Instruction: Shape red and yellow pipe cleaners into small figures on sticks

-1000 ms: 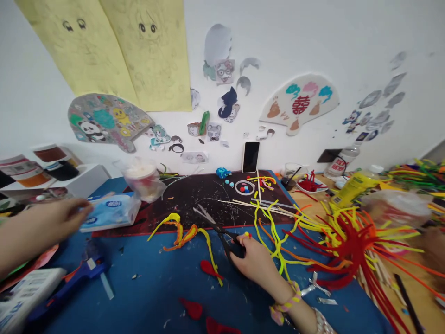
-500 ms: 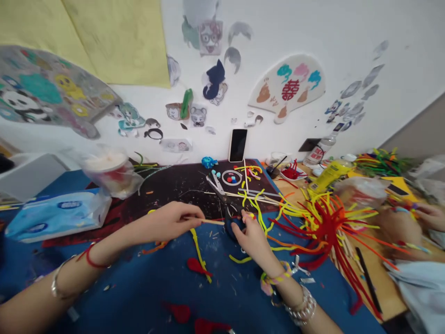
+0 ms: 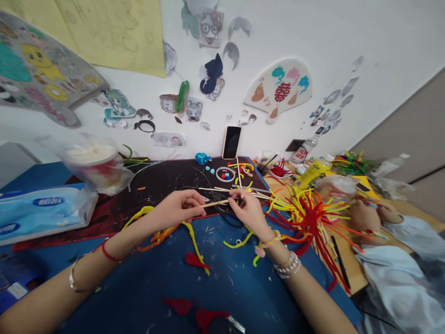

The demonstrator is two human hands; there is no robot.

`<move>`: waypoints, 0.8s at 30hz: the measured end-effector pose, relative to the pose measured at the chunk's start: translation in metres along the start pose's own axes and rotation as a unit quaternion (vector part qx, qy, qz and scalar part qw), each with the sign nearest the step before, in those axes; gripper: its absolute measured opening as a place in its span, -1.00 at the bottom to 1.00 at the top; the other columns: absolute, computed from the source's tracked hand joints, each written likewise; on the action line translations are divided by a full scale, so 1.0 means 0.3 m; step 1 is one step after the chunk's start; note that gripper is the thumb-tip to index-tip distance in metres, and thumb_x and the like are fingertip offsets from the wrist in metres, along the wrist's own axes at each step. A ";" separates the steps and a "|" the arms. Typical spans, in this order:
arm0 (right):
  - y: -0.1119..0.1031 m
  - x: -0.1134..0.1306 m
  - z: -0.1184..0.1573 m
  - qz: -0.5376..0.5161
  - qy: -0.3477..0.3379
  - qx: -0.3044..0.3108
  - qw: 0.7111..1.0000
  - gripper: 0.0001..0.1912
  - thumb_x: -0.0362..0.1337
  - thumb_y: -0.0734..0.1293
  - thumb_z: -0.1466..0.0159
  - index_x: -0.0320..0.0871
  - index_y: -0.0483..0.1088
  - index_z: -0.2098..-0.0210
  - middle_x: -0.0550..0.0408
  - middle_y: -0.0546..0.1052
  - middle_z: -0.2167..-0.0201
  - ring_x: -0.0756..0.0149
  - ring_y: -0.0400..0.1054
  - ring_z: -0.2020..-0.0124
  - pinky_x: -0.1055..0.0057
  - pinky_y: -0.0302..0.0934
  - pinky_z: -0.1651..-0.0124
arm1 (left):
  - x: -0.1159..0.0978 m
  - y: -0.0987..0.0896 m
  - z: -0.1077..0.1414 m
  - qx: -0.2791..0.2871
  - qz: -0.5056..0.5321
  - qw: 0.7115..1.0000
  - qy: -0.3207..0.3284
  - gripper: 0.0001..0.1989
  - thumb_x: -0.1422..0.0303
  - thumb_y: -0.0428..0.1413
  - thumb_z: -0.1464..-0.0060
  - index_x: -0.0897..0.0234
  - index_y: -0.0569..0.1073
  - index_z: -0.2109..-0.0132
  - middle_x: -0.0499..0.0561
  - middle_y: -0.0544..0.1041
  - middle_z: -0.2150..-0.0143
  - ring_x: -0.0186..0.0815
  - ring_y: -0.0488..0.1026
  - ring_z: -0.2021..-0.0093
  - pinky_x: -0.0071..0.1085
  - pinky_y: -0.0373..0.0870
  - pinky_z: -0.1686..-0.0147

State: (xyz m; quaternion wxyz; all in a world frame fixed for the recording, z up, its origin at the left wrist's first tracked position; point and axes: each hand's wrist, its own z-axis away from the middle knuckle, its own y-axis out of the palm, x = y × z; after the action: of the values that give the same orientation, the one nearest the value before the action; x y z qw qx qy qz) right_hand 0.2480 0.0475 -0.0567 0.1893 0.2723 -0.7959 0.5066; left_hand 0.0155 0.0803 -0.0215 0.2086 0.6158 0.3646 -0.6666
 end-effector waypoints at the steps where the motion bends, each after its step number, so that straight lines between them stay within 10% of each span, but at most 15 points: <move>1: -0.015 0.033 -0.003 -0.082 0.007 0.030 0.996 -0.74 -0.18 0.17 -0.24 -0.17 0.31 0.15 0.01 0.47 0.32 0.29 0.36 0.35 0.41 0.24 0.38 | -0.002 0.000 0.004 -0.009 0.002 1.000 0.006 -0.86 0.37 0.11 0.09 0.31 0.41 0.31 -0.01 0.50 0.47 -0.41 0.40 0.51 -0.56 0.32 0.56; 6: 0.009 0.155 0.050 -0.307 0.036 0.123 0.943 -0.77 -0.17 0.22 -0.23 -0.18 0.39 0.23 0.12 0.45 0.50 0.46 0.28 0.57 0.47 0.21 0.47 | -0.012 0.016 0.016 -0.085 0.079 0.992 0.048 -0.86 0.36 0.10 0.05 0.33 0.40 0.31 0.00 0.49 0.43 -0.49 0.32 0.62 -0.57 0.25 0.63; 14: 0.134 0.116 0.120 -0.471 0.139 0.166 0.855 -0.74 -0.18 0.32 -0.14 -0.21 0.36 0.23 0.09 0.50 0.50 0.41 0.40 0.52 0.48 0.29 0.49 | 0.032 0.079 -0.001 -0.148 0.165 0.975 0.024 -0.84 0.33 0.10 0.02 0.36 0.38 0.33 -0.11 0.34 0.55 -0.52 0.24 0.62 -0.61 0.19 0.63; 19: 0.131 0.133 0.140 -0.326 0.110 0.255 0.903 -0.74 -0.17 0.27 -0.18 -0.22 0.36 0.21 0.10 0.50 0.48 0.42 0.39 0.51 0.45 0.31 0.42 | 0.033 0.053 -0.008 -0.186 0.227 0.955 0.044 -0.80 0.24 -0.03 -0.10 0.30 0.25 0.37 -0.07 0.38 0.44 -0.45 0.38 0.45 -0.51 0.34 0.39; 24: 0.125 0.091 0.140 -0.009 -0.074 0.132 0.988 -0.81 -0.26 0.18 -0.25 -0.17 0.38 0.23 -0.04 0.49 0.17 0.21 0.34 0.11 0.18 0.21 0.05 | 0.050 0.027 -0.009 -0.128 0.196 0.971 -0.052 -0.82 0.26 -0.12 -0.14 0.25 0.18 0.37 -0.23 0.08 0.60 -0.58 0.02 0.73 -0.62 0.06 0.70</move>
State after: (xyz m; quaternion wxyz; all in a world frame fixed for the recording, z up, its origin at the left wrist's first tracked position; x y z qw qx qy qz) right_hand 0.2024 0.0154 -0.0848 0.0966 0.3388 -0.7312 0.5841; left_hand 0.0209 0.0797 -0.0378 0.4313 0.6080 0.3074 -0.5915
